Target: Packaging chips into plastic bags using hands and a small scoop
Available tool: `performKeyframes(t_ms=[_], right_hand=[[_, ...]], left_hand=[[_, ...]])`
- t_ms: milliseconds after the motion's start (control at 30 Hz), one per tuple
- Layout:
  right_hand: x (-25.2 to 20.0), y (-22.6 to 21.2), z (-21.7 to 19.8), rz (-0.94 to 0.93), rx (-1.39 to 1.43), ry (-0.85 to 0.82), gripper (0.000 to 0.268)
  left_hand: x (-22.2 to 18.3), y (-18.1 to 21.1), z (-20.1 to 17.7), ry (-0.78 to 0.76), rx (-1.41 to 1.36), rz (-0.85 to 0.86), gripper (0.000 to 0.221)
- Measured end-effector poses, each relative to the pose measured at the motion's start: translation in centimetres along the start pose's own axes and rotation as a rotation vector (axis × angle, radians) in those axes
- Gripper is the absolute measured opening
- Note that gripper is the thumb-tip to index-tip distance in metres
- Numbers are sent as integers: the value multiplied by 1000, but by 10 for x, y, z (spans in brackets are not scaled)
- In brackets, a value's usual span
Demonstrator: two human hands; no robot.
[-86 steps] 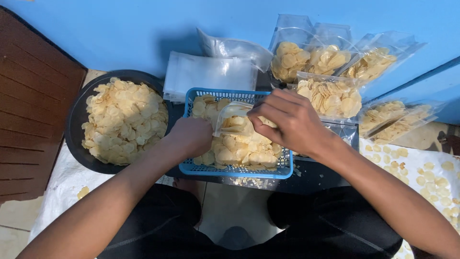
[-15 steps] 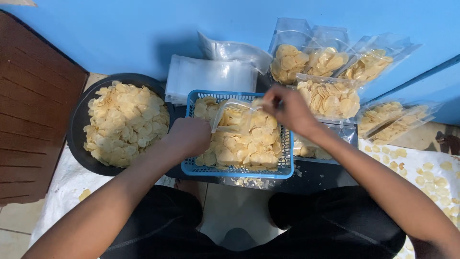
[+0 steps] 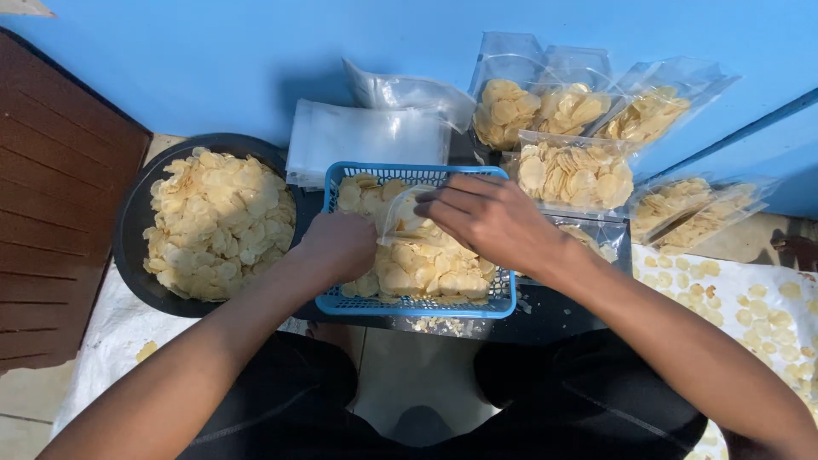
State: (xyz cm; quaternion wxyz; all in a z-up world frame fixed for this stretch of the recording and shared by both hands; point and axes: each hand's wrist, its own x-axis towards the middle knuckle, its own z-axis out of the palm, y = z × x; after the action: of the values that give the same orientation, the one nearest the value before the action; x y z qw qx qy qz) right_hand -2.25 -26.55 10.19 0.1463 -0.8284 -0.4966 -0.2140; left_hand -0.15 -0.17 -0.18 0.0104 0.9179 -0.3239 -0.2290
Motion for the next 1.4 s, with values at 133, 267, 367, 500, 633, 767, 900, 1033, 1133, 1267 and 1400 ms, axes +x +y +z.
performKeyframes(t_ms=[133, 267, 367, 500, 633, 767, 900, 1033, 1133, 1267, 1400], right_hand=[[10, 0, 17, -79, -73, 71, 20], [17, -4, 27, -42, -101, 118, 17], [29, -13, 18, 0, -120, 91, 16], [28, -14, 18, 84, -40, -108, 12], [34, -18, -8, 241, 169, -367, 14], [14, 0, 16, 254, 123, -221, 19], [-1, 5, 45, 253, 111, -209, 30], [10, 5, 8, 349, 373, -217, 22], [4, 13, -7, 380, 428, -97, 24], [-6, 15, -16, 352, 357, -308, 53], [-28, 23, 20, 319, 311, -190, 27]], left_hand=[[-17, 11, -24, -12, -314, -91, 33], [3, -4, 14, 33, 2, 19, 30], [3, -4, 22, 75, 30, 3, 33], [0, 2, 9, 23, -26, -53, 32], [1, -5, 8, 23, 44, -14, 37], [-4, 3, -2, 17, 47, -12, 36], [-1, 12, -15, 20, 17, -15, 36], [-2, 4, -8, 39, 70, -74, 41], [-10, 9, -20, 18, 57, -128, 51], [-7, 7, -25, 47, -21, -162, 51], [10, -3, -8, 112, 82, -205, 51]])
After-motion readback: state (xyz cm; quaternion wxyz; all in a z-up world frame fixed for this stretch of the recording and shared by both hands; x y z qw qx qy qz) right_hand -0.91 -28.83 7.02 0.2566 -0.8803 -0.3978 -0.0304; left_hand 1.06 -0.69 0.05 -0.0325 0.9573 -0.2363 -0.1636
